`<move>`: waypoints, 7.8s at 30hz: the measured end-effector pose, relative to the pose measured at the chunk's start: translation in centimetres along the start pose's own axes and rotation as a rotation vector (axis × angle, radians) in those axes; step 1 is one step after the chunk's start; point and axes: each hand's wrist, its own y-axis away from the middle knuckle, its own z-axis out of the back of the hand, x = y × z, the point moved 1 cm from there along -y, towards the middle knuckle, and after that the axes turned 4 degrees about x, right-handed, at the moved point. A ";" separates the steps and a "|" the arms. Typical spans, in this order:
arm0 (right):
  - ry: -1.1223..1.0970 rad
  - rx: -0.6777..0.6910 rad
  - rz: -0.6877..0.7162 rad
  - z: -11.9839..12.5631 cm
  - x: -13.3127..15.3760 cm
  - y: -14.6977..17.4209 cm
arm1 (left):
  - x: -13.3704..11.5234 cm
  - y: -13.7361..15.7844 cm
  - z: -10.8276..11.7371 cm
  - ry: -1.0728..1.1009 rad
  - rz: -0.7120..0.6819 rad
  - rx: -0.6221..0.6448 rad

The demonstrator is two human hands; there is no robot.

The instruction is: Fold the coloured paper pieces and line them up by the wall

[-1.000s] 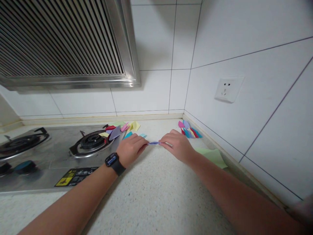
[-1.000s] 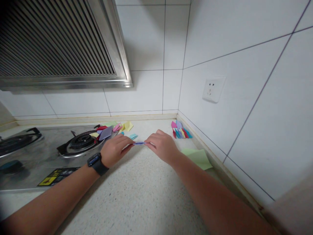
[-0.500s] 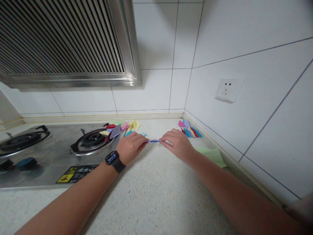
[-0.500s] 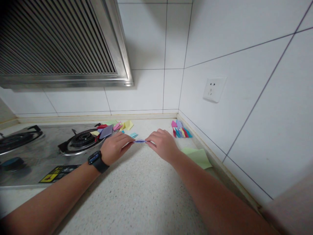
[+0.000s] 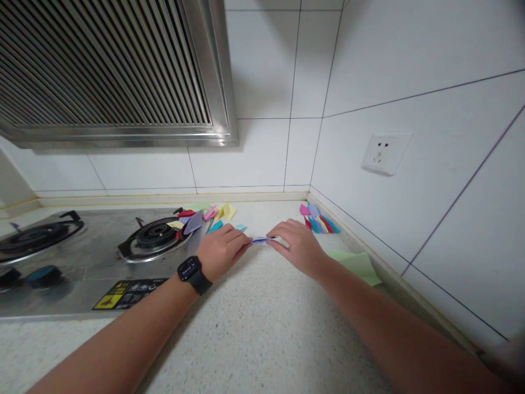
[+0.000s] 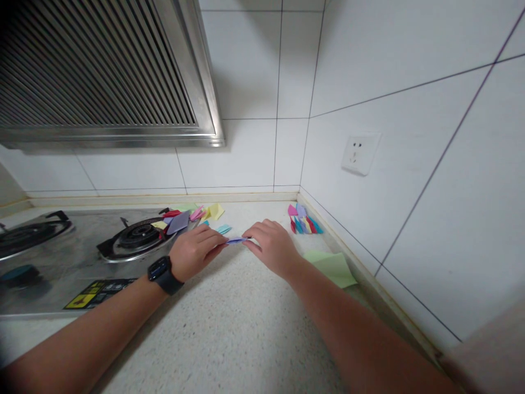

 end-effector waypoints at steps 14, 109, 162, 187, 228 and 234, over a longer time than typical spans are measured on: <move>-0.080 0.019 0.062 -0.5 -0.3 0.0 | 0.0 0.0 0.1 0.011 -0.024 0.020; -0.102 -0.014 -0.014 -0.2 1.6 -0.2 | -1.7 -0.6 0.9 0.035 0.025 -0.109; -0.212 -0.049 -0.030 -0.2 0.6 -0.3 | 0.2 0.1 -0.6 0.175 0.123 -0.033; -0.162 -0.033 -0.016 -0.2 0.4 -0.2 | -0.7 -0.2 0.4 0.094 0.010 -0.029; 0.019 0.142 -0.157 -0.9 -0.8 0.5 | 1.1 0.0 -2.9 0.964 0.602 0.031; 0.061 0.142 -0.251 -0.6 -0.8 0.5 | 1.2 0.3 -3.0 0.869 0.552 0.044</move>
